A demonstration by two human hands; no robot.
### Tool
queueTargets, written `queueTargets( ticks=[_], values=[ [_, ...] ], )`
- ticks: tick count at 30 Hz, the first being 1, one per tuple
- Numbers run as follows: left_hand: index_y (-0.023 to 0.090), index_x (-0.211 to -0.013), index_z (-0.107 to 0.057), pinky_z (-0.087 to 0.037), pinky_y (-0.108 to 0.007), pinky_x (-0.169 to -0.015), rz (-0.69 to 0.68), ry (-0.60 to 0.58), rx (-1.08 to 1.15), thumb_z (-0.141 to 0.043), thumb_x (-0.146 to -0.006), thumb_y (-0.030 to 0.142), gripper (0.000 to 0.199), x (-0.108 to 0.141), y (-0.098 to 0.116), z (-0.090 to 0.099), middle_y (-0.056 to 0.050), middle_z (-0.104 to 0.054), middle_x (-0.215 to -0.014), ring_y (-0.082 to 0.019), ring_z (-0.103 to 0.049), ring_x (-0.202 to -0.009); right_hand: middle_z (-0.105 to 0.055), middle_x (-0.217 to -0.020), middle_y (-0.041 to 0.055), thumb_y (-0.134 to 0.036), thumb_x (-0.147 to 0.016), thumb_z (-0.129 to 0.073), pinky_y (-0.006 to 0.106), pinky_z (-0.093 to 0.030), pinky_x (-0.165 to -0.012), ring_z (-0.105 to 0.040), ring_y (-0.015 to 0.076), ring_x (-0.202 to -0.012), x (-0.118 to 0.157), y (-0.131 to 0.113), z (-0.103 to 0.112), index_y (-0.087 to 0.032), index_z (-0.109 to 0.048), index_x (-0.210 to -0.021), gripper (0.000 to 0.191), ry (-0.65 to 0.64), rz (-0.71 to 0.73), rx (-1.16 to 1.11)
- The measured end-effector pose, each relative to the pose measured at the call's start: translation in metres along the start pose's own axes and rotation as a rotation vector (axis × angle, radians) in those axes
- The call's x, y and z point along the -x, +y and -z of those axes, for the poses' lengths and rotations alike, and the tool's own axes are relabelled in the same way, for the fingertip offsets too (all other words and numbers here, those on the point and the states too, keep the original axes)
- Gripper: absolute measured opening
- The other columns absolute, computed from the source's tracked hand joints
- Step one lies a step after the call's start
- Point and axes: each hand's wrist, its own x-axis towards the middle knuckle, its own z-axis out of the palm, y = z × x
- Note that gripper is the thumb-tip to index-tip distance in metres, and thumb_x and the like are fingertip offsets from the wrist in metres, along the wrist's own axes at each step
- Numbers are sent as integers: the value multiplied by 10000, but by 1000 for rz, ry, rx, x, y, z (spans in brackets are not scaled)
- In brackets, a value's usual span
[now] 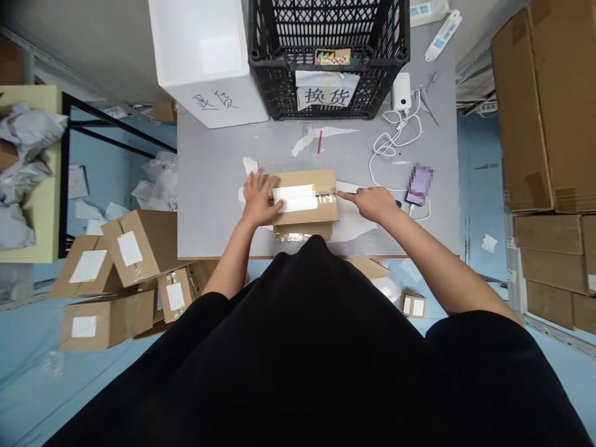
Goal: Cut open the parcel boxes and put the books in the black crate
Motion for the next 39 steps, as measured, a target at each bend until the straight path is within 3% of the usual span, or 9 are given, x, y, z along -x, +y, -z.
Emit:
queueTargets(
  ticks=[4,7,11,14,23,29,39],
  values=[
    [366,-1461,-469,63,-641,-1240,-141,-101,56,-579,-859,657,678,-36,43,-49,9,-277,-1653,-398,2,-1560,-706,-999,69,-242,-975,-429,325,-387,-713,-608,223,-801,5,4,-10,-469,-395,-1525,596,44,-5,-182],
    [344,-1492,-446,51,-596,-1256,-151,-84,45,-520,-869,707,725,-45,56,-75,-14,-321,-1637,-378,-50,-1562,-691,-933,28,-297,-990,-422,312,-438,-705,-585,178,-734,13,11,-27,-430,-427,-1519,546,65,-1,-551],
    [345,-1516,-422,62,-560,-1263,-128,-58,12,-475,-875,730,750,-43,54,-82,-4,-317,-1644,-356,-66,-1567,-599,-816,-5,-340,-982,-432,300,-498,-633,-514,126,-610,19,22,-54,-302,-316,-1590,620,42,51,-1181],
    [344,-1522,-414,77,-553,-1263,-118,-75,-13,-486,-852,758,791,-41,51,-79,3,-290,-1657,-354,-65,-1569,-553,-792,-19,-350,-965,-479,279,-493,-593,-493,114,-596,12,27,-67,-258,-307,-1591,655,58,26,-1418],
    [381,-1534,-376,49,-576,-1266,-70,-109,-40,-548,-784,803,877,-42,55,-79,30,-248,-1674,-351,-8,-1575,-574,-797,-15,-284,-992,-442,271,-505,-602,-513,113,-599,-22,21,-56,-265,-259,-1603,638,-4,70,-1563],
    [353,-1544,-371,32,-562,-1270,-75,-100,-110,-529,-815,781,861,-41,53,-79,10,-255,-1675,-341,-24,-1576,-575,-777,-22,-278,-1002,-431,271,-499,-592,-506,111,-576,-21,20,-55,-276,-253,-1606,629,-27,104,-1579],
    [273,-1524,-422,-12,-542,-1274,-107,-33,-275,-418,-863,797,844,-40,56,-84,-65,-288,-1664,-316,-126,-1570,-558,-705,-39,-230,-969,-532,222,-471,-541,-494,93,-551,-14,14,-67,-274,-336,-1584,646,-50,111,-1815]
  ],
)
